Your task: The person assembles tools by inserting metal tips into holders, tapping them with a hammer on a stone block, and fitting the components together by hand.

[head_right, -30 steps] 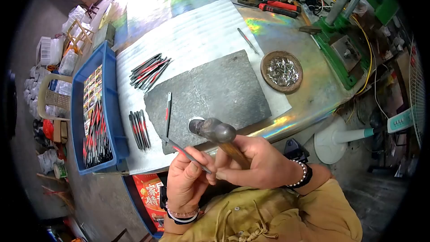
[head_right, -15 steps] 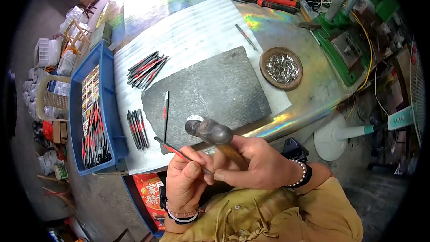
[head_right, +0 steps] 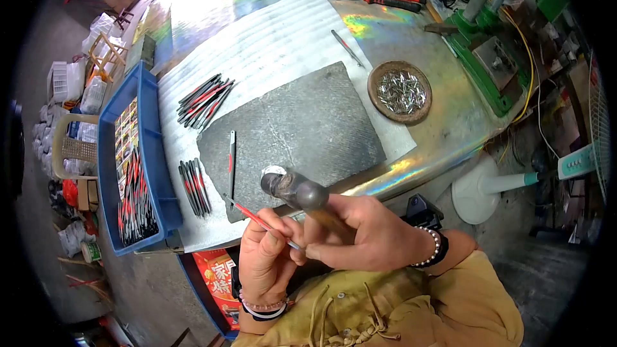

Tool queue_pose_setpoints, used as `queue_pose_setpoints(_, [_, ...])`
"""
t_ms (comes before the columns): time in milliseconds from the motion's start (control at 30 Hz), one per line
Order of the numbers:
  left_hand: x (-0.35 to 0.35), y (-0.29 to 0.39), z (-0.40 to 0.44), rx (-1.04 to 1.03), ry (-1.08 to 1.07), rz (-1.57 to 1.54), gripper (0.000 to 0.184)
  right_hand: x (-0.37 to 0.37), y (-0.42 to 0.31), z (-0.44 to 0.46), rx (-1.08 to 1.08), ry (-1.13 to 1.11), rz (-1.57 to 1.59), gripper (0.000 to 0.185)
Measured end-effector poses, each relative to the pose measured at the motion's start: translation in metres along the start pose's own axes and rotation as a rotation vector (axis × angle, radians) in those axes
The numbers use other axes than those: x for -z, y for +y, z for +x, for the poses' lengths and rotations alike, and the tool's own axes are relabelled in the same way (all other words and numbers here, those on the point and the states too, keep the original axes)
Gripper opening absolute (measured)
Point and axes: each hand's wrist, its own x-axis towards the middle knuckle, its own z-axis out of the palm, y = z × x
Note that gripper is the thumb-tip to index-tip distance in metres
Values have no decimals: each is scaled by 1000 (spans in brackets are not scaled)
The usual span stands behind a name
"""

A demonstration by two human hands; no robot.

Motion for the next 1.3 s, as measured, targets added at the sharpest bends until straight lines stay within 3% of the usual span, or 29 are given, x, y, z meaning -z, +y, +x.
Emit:
queue_pose_setpoints(633, [-2,-1,-1,-60,-8,58,16,-2,4,1,26,37,14,10])
queue_pose_setpoints(867, [-5,-12,-8,-428,16,563,12,-5,-8,1,-134,120,121,9])
queue_pose_setpoints(1067, [-12,-9,-18,-305,103,470,21,-1,7,0,-88,129,172,14])
queue_pose_setpoints(1200, [-7,-3,-16,-369,-111,699,21,1,5,-3,-56,205,213,16])
queue_pose_setpoints(1300, [-9,-6,-15,-423,-119,760,17,5,5,-6,-69,181,212,16])
